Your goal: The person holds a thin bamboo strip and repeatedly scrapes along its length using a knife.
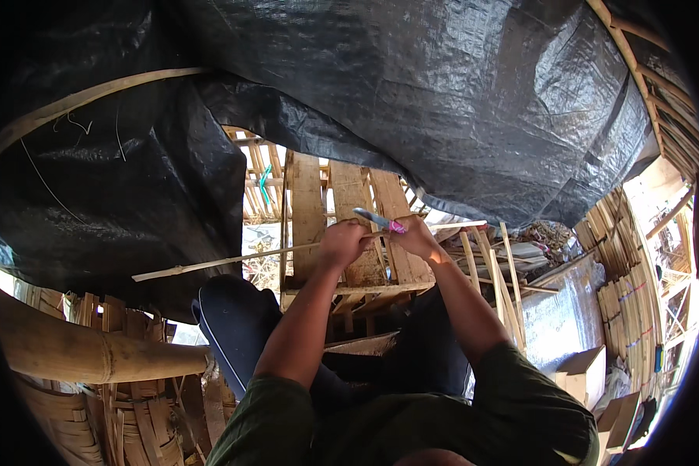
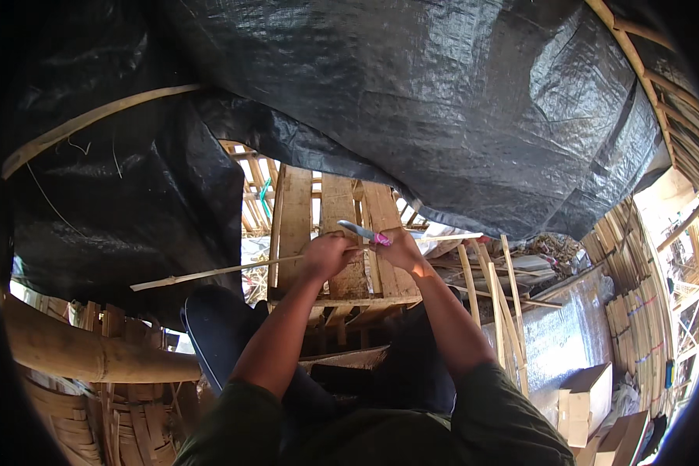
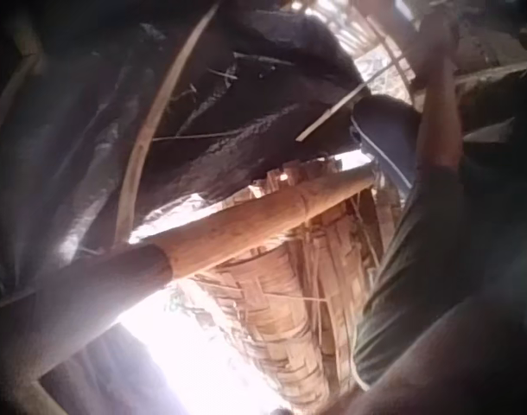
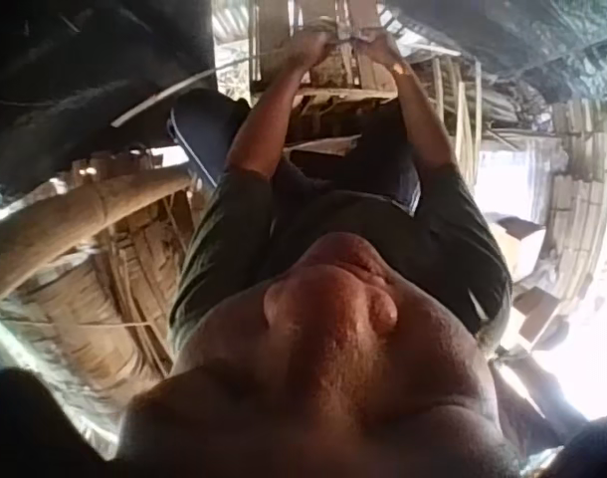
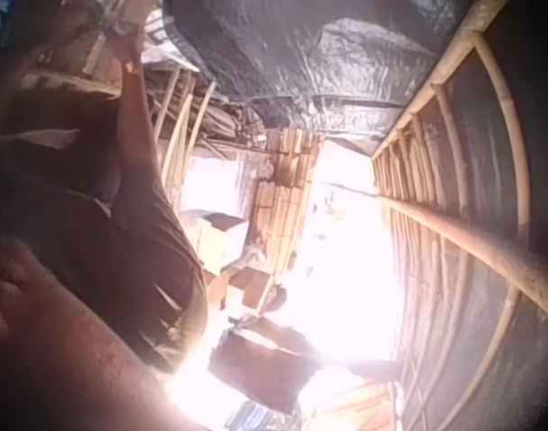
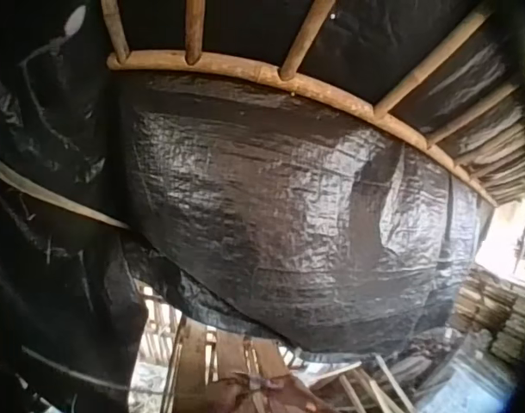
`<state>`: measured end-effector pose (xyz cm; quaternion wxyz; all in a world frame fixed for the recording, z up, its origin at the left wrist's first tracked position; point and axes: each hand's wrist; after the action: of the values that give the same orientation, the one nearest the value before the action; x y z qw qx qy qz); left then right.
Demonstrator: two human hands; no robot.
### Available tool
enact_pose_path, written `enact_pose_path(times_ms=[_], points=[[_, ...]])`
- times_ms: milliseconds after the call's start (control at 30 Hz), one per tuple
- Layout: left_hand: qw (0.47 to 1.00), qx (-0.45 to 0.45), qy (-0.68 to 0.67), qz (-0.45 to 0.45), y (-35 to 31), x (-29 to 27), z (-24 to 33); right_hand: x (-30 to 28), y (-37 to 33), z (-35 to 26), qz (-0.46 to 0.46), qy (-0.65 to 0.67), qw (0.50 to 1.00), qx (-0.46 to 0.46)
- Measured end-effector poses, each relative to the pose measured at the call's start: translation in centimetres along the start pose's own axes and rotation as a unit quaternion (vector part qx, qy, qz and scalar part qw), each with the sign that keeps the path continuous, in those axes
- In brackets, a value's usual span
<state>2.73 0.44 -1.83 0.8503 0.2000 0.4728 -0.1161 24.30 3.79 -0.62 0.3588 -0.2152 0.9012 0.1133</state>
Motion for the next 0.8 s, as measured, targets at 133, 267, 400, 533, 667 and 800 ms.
enact_pose_path(times_ms=[133, 267, 400, 533, 667, 800], points=[[1.0, -0.014, 0.023, -0.001, 0.0, 0.2, -0.6, 0.8, 0.4, -0.1, -0.018, -0.03, 0.993, 0.111], [1.0, 0.013, 0.013, -0.003, 0.6, -0.3, 0.6, 1.7, 0.1, 1.9, 0.072, 0.053, 0.989, 0.116], [0.999, -0.009, 0.039, -0.006, 0.5, -0.2, 0.4, 1.7, 1.0, 1.7, 0.107, 0.096, 0.983, 0.111], [0.999, -0.021, 0.031, -0.001, 0.4, -0.6, 0.9, -1.2, 1.1, 0.7, 0.08, 0.122, 0.977, 0.158], [0.999, -0.028, 0.04, -0.015, 0.5, -0.6, 1.3, -5.8, 0.8, 3.1, 0.179, 0.129, 0.957, 0.189], [0.998, -0.029, 0.039, -0.029, 0.8, -0.8, 1.4, -6.9, -1.4, 5.5, 0.235, 0.242, 0.91, 0.241]])
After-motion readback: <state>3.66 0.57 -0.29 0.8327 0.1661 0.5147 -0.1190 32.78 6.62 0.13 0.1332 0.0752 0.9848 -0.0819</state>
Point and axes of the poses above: each hand's wrist, its own y-axis towards the middle knuckle, its own x-axis out of the palm, z = x × y, and after that the axes turned 9 degrees about -z, right-handed
